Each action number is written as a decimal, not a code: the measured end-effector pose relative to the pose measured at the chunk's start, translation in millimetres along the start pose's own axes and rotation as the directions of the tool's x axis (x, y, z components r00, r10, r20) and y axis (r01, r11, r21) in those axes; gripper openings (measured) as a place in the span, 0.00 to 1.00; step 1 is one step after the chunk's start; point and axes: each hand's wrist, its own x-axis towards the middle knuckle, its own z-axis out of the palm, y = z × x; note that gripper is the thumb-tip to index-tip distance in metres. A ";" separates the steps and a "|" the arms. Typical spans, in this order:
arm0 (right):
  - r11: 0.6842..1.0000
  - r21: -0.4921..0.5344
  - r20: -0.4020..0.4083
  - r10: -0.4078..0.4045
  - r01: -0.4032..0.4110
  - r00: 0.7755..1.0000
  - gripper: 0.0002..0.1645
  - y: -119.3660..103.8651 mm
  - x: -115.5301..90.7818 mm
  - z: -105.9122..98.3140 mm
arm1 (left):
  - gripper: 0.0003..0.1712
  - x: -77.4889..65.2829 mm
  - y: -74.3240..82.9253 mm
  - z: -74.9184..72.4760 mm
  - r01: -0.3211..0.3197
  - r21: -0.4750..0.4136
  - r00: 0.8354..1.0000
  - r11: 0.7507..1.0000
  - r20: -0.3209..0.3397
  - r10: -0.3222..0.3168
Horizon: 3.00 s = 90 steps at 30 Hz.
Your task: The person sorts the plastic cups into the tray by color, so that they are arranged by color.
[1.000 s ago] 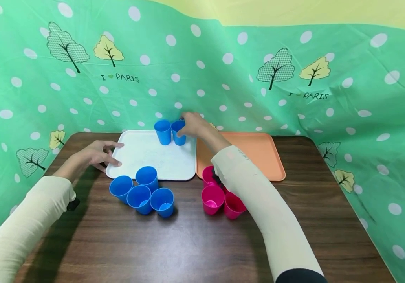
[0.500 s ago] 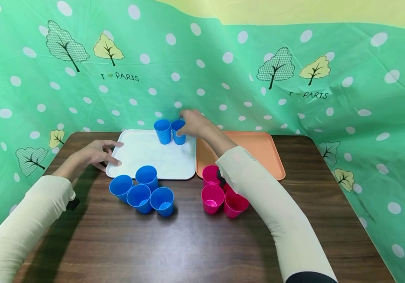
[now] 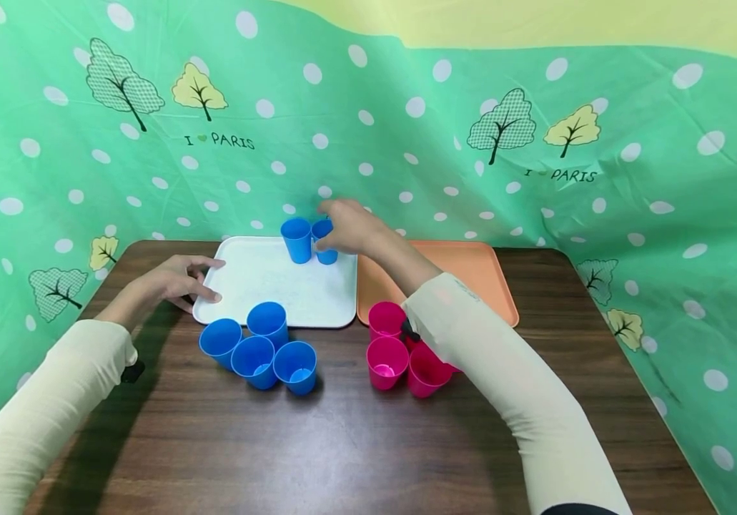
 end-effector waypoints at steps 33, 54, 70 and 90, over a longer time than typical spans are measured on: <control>0.974 -0.024 0.280 -0.208 0.223 0.937 0.39 -55.0 -29.4 36.9 | 0.55 5.7 -2.3 0.2 0.017 0.001 1.000 1.000 -0.012 -0.017; 0.950 0.033 0.495 -0.286 0.311 0.821 0.46 -74.4 -24.8 58.7 | 0.54 1.1 -2.7 -1.1 0.024 0.008 1.000 1.000 -0.007 -0.024; 0.949 0.016 0.483 -0.284 0.315 0.828 0.43 -73.7 -26.1 65.4 | 0.55 1.0 -1.1 1.2 0.016 0.005 1.000 1.000 -0.001 -0.016; 0.960 0.077 0.420 -0.275 0.268 0.865 0.43 -60.2 -27.7 43.7 | 0.54 -0.5 0.2 0.9 0.014 0.007 1.000 1.000 -0.009 -0.014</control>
